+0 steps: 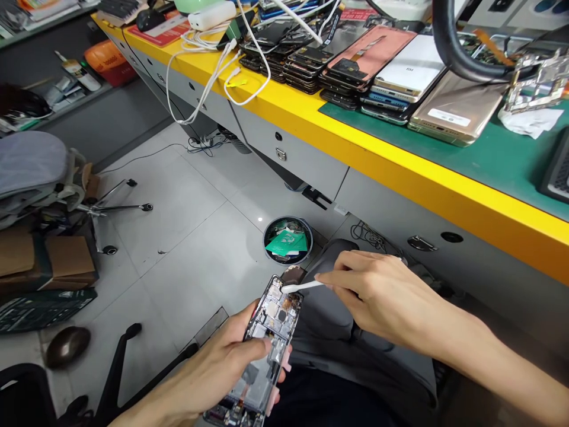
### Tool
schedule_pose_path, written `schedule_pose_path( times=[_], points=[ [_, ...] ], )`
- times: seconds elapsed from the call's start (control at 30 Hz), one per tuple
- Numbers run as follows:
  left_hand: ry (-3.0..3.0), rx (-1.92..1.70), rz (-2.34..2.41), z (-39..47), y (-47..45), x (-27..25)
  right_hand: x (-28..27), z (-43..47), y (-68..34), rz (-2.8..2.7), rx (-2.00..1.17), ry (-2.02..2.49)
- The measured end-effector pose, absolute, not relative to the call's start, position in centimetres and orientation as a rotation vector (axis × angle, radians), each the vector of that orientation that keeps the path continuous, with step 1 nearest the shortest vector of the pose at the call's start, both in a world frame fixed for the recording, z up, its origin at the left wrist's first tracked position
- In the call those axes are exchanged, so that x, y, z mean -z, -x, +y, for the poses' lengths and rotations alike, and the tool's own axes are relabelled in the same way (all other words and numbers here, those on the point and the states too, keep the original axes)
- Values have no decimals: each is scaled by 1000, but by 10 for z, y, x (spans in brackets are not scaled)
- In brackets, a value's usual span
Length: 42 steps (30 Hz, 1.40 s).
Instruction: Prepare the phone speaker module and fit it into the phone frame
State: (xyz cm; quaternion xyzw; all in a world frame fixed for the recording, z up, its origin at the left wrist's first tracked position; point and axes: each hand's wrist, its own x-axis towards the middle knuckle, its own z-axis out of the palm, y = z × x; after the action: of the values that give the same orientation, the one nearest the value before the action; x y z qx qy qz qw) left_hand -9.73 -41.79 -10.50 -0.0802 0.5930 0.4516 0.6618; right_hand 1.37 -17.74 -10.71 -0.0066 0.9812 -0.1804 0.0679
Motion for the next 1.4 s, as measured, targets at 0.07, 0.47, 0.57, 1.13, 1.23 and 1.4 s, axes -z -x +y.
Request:
schedule_pose_path(
  times=[0.07,0.47,0.57,1.13,1.23,1.4],
  points=[
    [162,-999,1361,-419,98,107,107,-178,-14,2939,494,-2],
    [125,-1015,1431,-415,97,103,115,-187,-25,3062,446,-23],
    [124,-1026,1438,-412,95,99,118,-189,-27,3101,488,-20],
    [-57,-839,1575,-415,92,109,129,-200,-42,3219,415,-21],
    [-57,-838,1599,-415,90,112,128,-200,-41,3183,434,-40],
    [-64,-847,1576,-416,88,115,127,-199,-40,3213,458,9]
  ],
)
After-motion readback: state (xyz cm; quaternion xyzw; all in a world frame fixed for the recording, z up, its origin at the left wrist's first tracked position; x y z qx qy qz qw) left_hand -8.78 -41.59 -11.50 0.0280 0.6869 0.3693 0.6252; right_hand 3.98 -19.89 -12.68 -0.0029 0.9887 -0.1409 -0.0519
